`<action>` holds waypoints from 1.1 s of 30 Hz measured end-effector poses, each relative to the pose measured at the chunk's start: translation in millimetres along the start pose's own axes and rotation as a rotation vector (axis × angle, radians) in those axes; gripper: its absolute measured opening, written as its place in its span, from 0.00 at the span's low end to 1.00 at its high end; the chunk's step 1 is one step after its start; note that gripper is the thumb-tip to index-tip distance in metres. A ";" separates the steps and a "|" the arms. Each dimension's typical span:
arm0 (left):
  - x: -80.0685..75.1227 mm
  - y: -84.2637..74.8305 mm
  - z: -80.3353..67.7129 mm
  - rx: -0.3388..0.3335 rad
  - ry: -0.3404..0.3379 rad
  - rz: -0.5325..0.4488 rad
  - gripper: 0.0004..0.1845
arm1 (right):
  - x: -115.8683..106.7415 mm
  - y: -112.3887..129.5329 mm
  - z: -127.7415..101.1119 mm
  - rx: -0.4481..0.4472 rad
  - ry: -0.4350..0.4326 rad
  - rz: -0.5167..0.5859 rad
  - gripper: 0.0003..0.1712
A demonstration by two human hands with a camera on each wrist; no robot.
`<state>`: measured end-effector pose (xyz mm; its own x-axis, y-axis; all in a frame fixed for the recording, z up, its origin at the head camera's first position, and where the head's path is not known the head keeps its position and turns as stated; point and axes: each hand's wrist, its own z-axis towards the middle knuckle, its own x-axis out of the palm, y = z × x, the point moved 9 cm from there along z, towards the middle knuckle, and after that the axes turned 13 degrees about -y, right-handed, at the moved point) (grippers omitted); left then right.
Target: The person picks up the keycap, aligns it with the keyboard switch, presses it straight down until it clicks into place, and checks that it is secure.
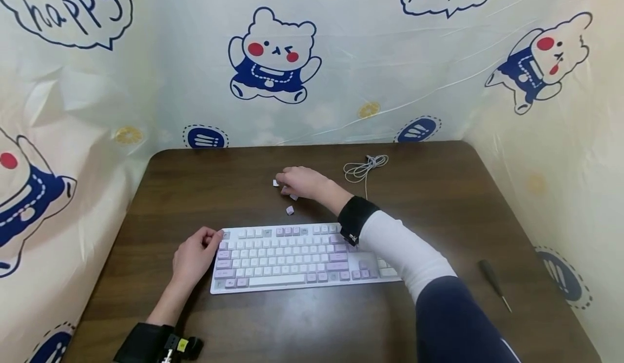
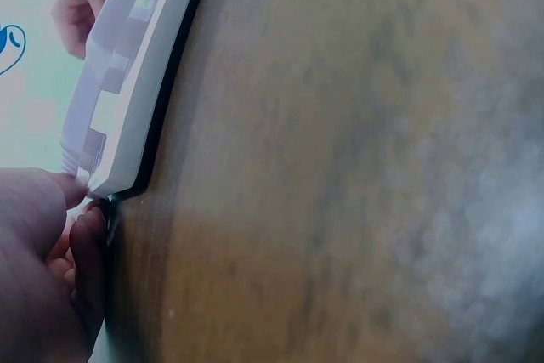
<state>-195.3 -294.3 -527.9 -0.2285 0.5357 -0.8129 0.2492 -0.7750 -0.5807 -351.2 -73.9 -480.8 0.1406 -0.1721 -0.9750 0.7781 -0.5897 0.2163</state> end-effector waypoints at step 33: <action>-0.3 0.5 1.7 0.006 -0.008 -0.005 0.24 | 1.4 -6.3 -1.4 0.103 -0.011 0.140 0.11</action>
<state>-196.6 -295.4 -527.9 -0.2371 0.5367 -0.8098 0.2425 -0.7745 -0.5843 -355.1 -69.4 -483.6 0.2358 -0.2667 -0.9345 0.6845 -0.6370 0.3545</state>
